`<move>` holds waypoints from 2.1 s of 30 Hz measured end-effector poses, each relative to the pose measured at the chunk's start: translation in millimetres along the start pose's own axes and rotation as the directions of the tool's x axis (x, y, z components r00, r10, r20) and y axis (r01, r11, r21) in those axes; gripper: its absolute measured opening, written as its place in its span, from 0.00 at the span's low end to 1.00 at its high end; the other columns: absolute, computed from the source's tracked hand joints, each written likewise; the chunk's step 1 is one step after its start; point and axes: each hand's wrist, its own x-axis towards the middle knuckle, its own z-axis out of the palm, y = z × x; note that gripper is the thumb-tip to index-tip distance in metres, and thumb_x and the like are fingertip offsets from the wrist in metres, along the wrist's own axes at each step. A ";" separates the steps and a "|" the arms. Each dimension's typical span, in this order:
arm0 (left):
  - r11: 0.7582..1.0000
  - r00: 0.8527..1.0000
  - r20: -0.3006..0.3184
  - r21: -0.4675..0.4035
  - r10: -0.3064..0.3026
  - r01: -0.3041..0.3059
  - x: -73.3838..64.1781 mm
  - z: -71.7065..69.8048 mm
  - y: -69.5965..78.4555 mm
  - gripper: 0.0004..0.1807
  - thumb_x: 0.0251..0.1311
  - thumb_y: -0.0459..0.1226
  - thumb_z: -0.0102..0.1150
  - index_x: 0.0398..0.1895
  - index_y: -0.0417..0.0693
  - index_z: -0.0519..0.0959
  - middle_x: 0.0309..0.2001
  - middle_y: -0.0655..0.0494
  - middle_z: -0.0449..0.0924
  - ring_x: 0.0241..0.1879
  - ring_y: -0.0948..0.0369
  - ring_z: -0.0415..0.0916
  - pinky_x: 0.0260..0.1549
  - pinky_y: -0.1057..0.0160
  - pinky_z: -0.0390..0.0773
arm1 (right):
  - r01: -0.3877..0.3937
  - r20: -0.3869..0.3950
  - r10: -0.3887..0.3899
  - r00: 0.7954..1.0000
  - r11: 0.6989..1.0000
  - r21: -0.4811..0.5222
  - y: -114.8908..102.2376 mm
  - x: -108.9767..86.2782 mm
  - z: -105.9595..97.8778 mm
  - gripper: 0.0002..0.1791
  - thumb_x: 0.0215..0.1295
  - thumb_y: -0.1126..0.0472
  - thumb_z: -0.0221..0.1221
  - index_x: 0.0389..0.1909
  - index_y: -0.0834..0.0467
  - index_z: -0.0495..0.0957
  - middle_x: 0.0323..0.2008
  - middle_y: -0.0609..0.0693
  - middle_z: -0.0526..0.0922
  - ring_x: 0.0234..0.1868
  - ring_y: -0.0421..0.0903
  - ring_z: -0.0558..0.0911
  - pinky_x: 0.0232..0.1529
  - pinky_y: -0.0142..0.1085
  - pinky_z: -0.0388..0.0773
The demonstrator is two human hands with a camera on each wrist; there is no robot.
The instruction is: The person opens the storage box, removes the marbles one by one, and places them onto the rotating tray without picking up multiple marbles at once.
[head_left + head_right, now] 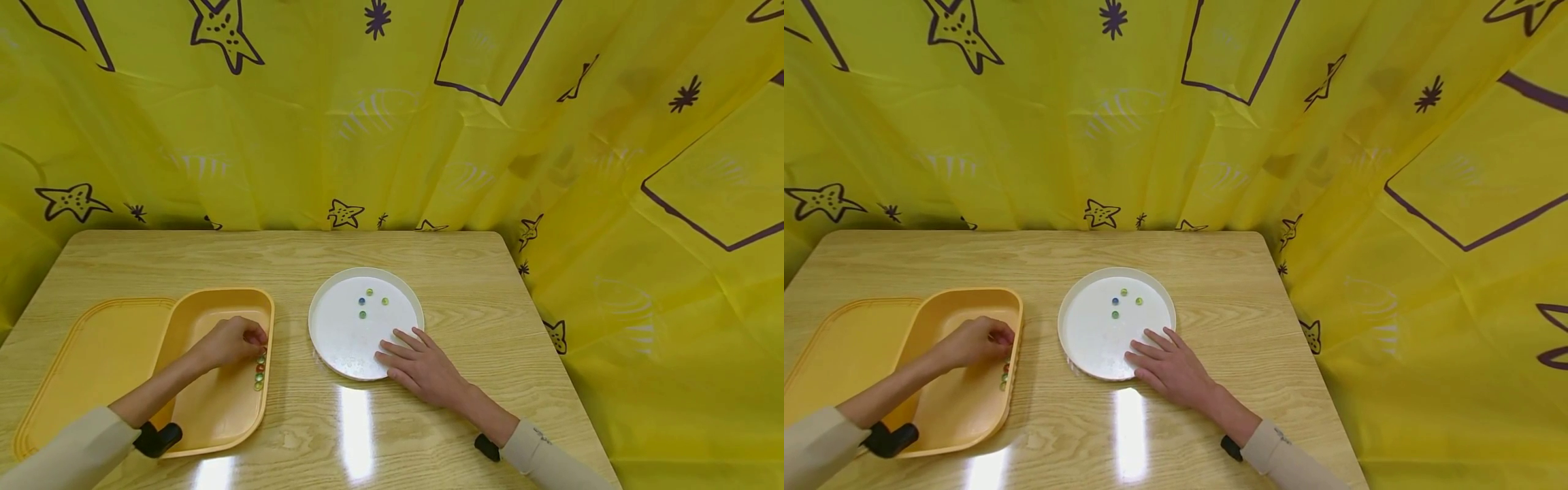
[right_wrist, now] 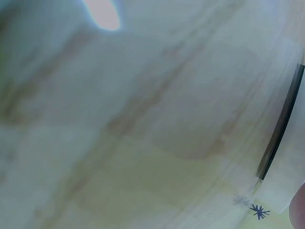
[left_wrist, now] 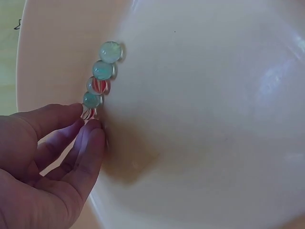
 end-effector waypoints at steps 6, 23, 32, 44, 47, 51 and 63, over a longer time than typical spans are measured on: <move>0.999 1.000 0.012 0.034 0.014 -0.014 0.6 -1.3 0.4 0.02 0.53 0.30 0.70 0.29 0.40 0.85 0.26 0.59 0.83 0.27 0.63 0.73 0.29 0.63 0.74 | -0.006 0.008 0.006 1.000 1.000 0.001 0.1 0.1 0.6 0.29 0.82 0.43 0.33 0.66 0.47 0.76 0.66 0.44 0.74 0.72 0.50 0.64 0.71 0.52 0.54; 0.991 0.988 -0.109 0.089 0.106 -0.096 -3.0 -13.8 7.4 0.02 0.56 0.28 0.64 0.28 0.41 0.83 0.27 0.58 0.82 0.28 0.61 0.77 0.29 0.61 0.76 | 0.008 -0.011 -0.008 1.000 1.000 -0.002 1.0 -0.3 0.9 0.29 0.82 0.43 0.32 0.66 0.47 0.77 0.65 0.44 0.75 0.71 0.51 0.65 0.70 0.54 0.55; 0.996 0.982 -0.165 0.037 0.089 -0.084 -9.2 -29.9 21.0 0.02 0.60 0.30 0.65 0.34 0.37 0.84 0.32 0.55 0.83 0.33 0.56 0.80 0.33 0.60 0.79 | 0.021 -0.021 -0.021 1.000 0.999 -0.026 0.8 -0.8 2.4 0.29 0.82 0.44 0.32 0.65 0.48 0.77 0.65 0.44 0.75 0.71 0.51 0.66 0.69 0.54 0.56; 0.998 0.973 -0.225 0.013 0.056 -0.055 -6.8 -39.6 44.7 0.07 0.65 0.33 0.63 0.40 0.36 0.84 0.35 0.52 0.84 0.37 0.53 0.81 0.36 0.53 0.80 | 0.006 0.002 -0.006 1.000 1.000 -0.011 0.0 -0.3 -0.3 0.29 0.82 0.43 0.32 0.66 0.47 0.76 0.66 0.44 0.74 0.72 0.51 0.65 0.70 0.53 0.54; 0.998 0.970 -0.235 0.013 0.061 -0.060 -2.1 -38.3 52.6 0.06 0.64 0.32 0.63 0.40 0.37 0.84 0.35 0.52 0.84 0.37 0.53 0.82 0.37 0.53 0.80 | 0.013 -0.007 -0.013 1.000 1.000 -0.023 0.0 -0.1 -0.3 0.29 0.82 0.43 0.32 0.66 0.48 0.76 0.66 0.45 0.75 0.71 0.51 0.65 0.69 0.55 0.56; 0.996 0.966 -0.246 -0.010 0.082 -0.087 5.3 -33.0 63.3 0.05 0.64 0.31 0.63 0.39 0.38 0.84 0.35 0.51 0.85 0.37 0.53 0.82 0.37 0.53 0.81 | 0.006 -0.004 -0.006 1.000 1.000 -0.015 -0.1 0.3 -0.8 0.29 0.82 0.43 0.32 0.66 0.48 0.77 0.66 0.45 0.75 0.71 0.51 0.65 0.69 0.55 0.56; 0.984 0.966 -0.211 -0.069 0.147 -0.164 36.0 -8.6 88.6 0.03 0.63 0.28 0.62 0.37 0.37 0.83 0.35 0.49 0.84 0.36 0.53 0.82 0.38 0.55 0.82 | 0.009 -0.006 -0.009 1.000 1.000 -0.013 -0.9 -0.5 -0.4 0.29 0.82 0.43 0.32 0.66 0.47 0.76 0.66 0.45 0.75 0.71 0.52 0.66 0.69 0.55 0.56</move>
